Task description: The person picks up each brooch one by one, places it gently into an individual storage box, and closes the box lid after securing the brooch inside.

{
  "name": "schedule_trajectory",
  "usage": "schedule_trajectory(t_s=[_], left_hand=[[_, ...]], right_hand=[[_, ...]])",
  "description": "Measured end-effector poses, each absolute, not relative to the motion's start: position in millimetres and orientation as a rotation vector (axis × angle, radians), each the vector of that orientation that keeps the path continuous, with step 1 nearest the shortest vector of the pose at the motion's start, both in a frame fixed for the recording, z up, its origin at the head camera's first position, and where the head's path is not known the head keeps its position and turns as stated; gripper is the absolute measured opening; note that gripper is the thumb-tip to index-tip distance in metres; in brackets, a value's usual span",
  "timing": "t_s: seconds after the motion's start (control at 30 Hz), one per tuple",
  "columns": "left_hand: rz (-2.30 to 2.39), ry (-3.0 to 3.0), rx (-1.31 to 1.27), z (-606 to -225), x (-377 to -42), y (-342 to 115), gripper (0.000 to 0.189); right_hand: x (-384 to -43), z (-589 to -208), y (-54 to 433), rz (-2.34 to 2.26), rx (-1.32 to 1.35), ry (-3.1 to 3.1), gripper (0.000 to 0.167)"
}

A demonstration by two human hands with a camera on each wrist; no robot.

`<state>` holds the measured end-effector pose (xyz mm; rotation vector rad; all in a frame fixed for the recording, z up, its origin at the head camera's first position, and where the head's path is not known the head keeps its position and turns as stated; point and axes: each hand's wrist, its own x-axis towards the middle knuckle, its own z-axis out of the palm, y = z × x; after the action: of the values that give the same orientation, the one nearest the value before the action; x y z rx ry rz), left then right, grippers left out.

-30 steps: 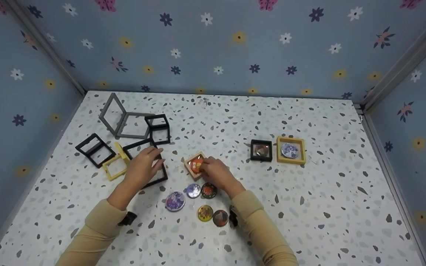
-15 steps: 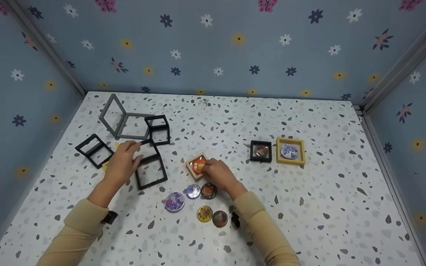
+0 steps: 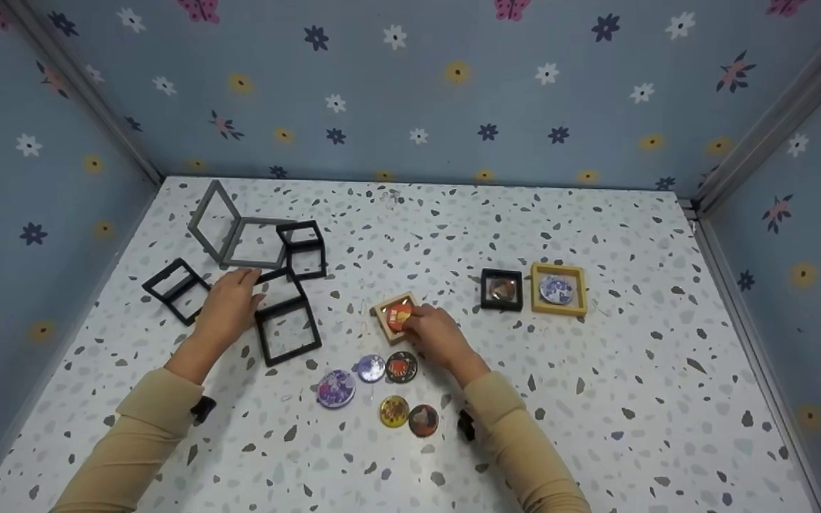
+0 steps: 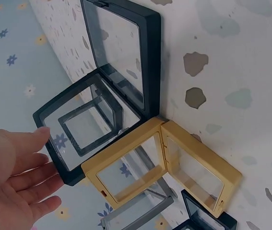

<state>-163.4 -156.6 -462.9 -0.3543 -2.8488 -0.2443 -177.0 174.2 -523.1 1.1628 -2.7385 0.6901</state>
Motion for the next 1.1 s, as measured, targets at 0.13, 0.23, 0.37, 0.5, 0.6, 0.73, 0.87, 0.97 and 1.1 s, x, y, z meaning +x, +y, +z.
schedule_trajectory(t_s=[0.13, 0.23, 0.37, 0.5, 0.6, 0.73, 0.87, 0.97, 1.1], left_hand=[[-0.224, -2.895, -0.337, -462.5, -165.8, -155.4, 0.033], [-0.183, -2.919, -0.331, -462.0, -168.2, -154.9, 0.031], [-0.205, -2.947, -0.322, -461.8, -171.5, -154.4, 0.031], [-0.256, -2.927, -0.325, -463.7, -174.1, -154.0, 0.027], [-0.271, -2.893, -0.338, -464.5, -174.6, -152.6, 0.023], [-0.312, -2.859, -0.335, -465.2, -174.3, -149.4, 0.021], [-0.368, -2.840, -0.307, -465.5, -173.9, -144.5, 0.024], [-0.410, -2.815, -0.296, -465.3, -173.8, -139.7, 0.023], [-0.459, -2.786, -0.304, -465.3, -173.2, -132.8, 0.018]], right_hand=[[-176.6, -523.7, 178.6, 0.681, 1.131, -2.726, 0.011], [-175.8, -523.7, 181.9, 0.663, 1.100, -2.730, 0.012], [-176.0, -525.4, 186.7, 0.652, 1.071, -2.743, 0.013], [-176.3, -525.8, 190.4, 0.665, 1.050, -2.735, 0.014], [-175.6, -524.6, 192.5, 0.675, 1.024, -2.733, 0.014], [-174.6, -523.7, 194.9, 0.667, 0.992, -2.749, 0.013], [-174.4, -523.5, 197.6, 0.662, 0.951, -2.778, 0.012], [-175.0, -524.1, 200.2, 0.667, 0.932, -2.781, 0.013], [-175.8, -525.2, 203.0, 0.672, 0.925, -2.761, 0.014]])
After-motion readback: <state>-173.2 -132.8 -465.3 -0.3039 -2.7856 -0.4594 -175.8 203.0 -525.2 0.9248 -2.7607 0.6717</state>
